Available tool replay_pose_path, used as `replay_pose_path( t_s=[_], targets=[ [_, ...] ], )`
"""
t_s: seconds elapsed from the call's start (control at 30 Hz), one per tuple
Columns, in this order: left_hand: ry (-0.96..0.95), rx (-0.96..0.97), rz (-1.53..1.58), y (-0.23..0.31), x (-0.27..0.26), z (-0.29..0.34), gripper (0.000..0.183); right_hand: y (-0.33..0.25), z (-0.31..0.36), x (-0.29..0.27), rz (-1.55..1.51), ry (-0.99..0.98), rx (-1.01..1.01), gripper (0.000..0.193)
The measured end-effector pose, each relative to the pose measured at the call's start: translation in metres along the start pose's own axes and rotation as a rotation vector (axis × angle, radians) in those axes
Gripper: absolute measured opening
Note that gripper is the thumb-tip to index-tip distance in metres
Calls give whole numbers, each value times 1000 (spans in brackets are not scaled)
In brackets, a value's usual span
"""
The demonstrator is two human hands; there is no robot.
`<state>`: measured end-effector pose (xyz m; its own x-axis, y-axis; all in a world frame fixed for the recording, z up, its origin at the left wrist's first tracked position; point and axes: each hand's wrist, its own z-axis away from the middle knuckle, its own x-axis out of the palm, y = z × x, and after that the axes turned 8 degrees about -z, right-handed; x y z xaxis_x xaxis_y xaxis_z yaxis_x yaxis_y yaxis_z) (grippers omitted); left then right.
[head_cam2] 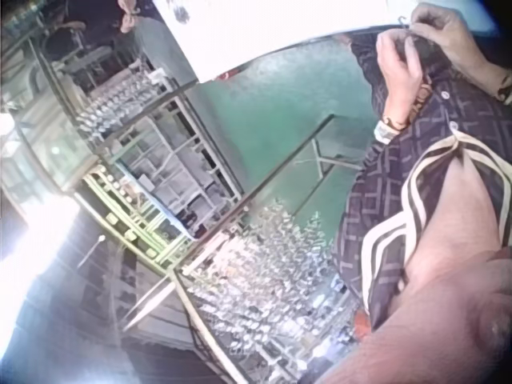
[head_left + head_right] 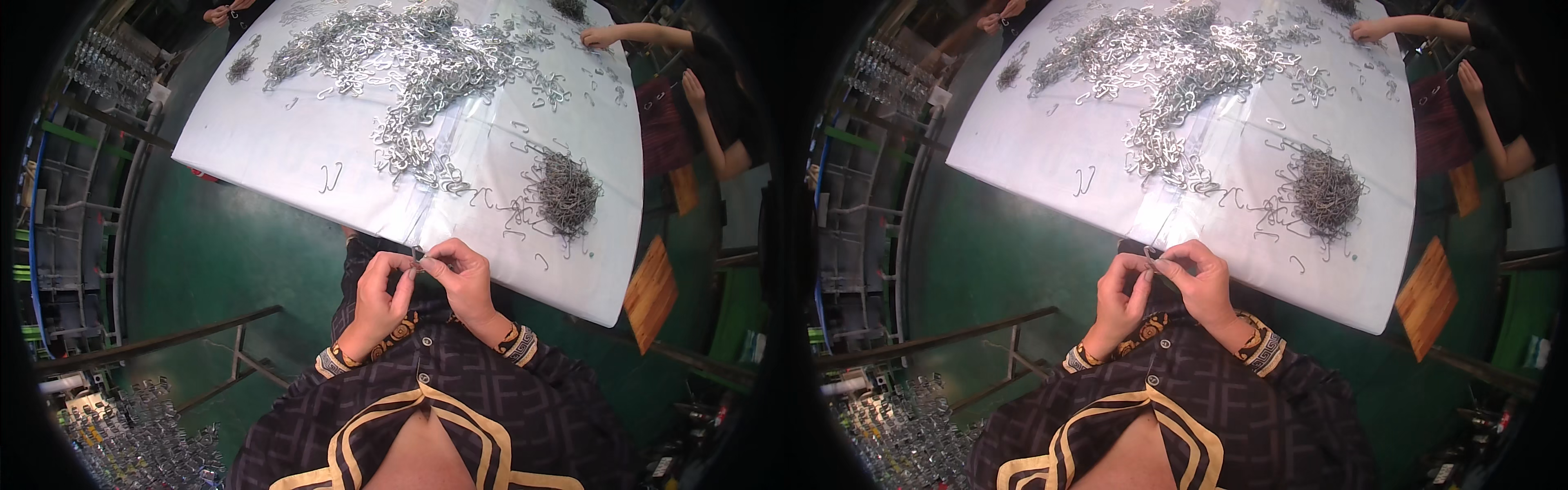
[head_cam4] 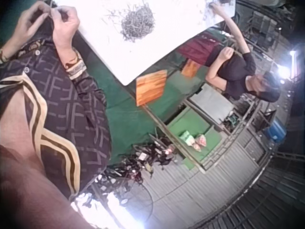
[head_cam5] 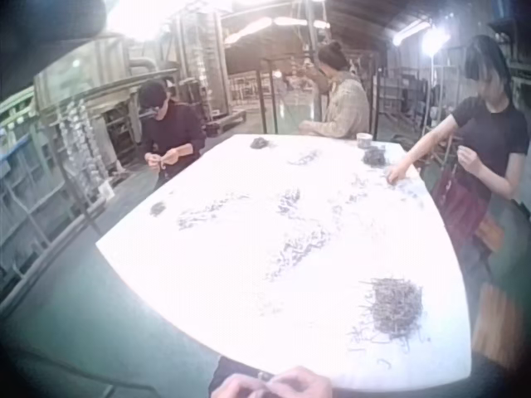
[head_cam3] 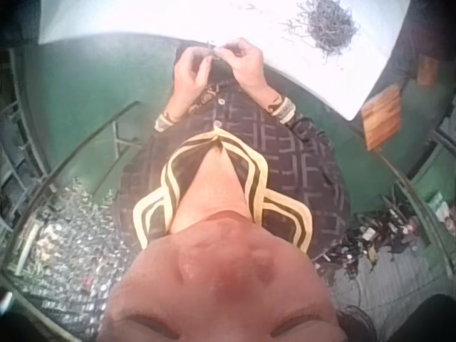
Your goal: The person connects small metal links and hooks together to assemble chains, then hangs the finished chains onto a large metal rack. The person also sorts through a pile of metal links on a table.
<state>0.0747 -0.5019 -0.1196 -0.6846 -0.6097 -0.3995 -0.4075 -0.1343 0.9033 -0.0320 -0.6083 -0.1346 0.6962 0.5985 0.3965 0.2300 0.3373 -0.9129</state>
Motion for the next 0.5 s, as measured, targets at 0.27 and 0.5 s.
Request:
replay_pose_path(
  t_s=[0.27,0.5],
  targets=[
    [-11,258,-424,3,0,-6,15,4,5,6,73,53,-179,6],
    [-232,244,-423,13,-24,-12,19,13,9,-3,223,-28,-306,10]
  ],
)
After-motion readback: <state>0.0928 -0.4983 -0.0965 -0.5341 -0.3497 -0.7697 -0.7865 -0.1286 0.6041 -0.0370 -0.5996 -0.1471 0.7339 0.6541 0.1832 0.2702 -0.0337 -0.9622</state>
